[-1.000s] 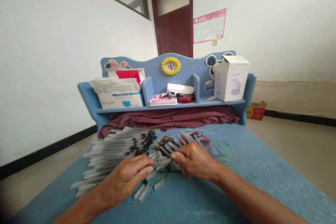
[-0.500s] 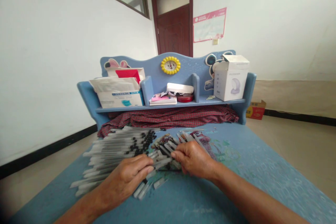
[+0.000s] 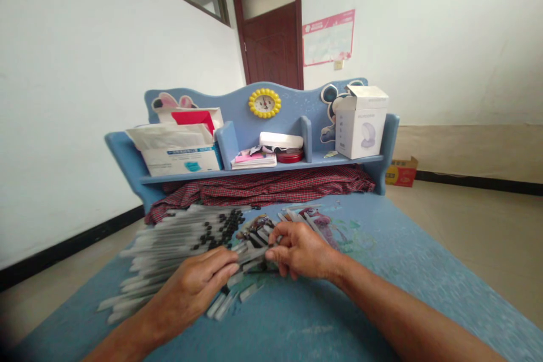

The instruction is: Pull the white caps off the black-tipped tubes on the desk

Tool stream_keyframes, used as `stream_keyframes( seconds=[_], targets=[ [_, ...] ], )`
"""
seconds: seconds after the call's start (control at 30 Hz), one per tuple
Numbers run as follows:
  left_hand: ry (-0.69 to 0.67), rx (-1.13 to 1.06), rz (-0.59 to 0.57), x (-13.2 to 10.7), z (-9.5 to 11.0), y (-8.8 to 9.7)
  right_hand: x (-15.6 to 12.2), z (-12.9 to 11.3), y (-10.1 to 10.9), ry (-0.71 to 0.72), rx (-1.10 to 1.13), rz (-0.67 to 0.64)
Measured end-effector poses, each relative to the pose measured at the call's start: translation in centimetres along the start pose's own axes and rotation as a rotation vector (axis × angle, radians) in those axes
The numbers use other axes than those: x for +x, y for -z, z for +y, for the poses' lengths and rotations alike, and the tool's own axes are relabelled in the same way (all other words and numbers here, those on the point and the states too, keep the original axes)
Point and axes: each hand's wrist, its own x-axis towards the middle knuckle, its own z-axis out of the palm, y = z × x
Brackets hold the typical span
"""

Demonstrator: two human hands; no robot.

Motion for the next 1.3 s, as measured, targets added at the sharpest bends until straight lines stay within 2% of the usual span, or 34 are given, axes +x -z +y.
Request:
stream_keyframes(
  seconds=[0.17, 0.37, 0.53, 0.73, 0.83, 0.93, 1.03, 1.17, 1.3],
  targets=[
    [0.001, 0.007, 0.001, -0.1, 0.1, 0.1, 0.0, 0.0, -0.1, -0.007, -0.137, 0.036],
    [0.024, 0.008, -0.02, -0.1, 0.1, 0.0, 0.0, -0.1, -0.2, -0.011, 0.032, -0.006],
    [0.026, 0.001, -0.03, -0.1, 0.3, 0.1, 0.1, 0.2, -0.4, -0.034, -0.096, 0.026],
    [0.053, -0.002, -0.048, -0.1, 0.4, 0.2, 0.0, 0.0, -0.3, -0.025, 0.107, -0.006],
    [0.073, 0.006, -0.06, -0.1, 0.3, 0.2, 0.2, 0.2, 0.1, -0.031, 0.112, 0.03],
    [0.098, 0.024, -0.078, -0.1, 0.1, 0.2, 0.5, 0.9, 0.3, -0.042, 0.008, 0.144],
    [0.111, 0.038, -0.093, -0.1, 0.0, 0.1, 0.9, 1.5, 0.3, -0.003, -0.213, 0.231],
    [0.135, 0.054, -0.096, -0.2, -0.1, -0.2, 1.2, 1.7, 0.2, 0.054, -0.458, 0.275],
    [0.141, 0.058, -0.108, -0.3, -0.2, -0.3, 1.4, 1.8, 0.3, 0.056, -0.519, 0.284]
  ],
)
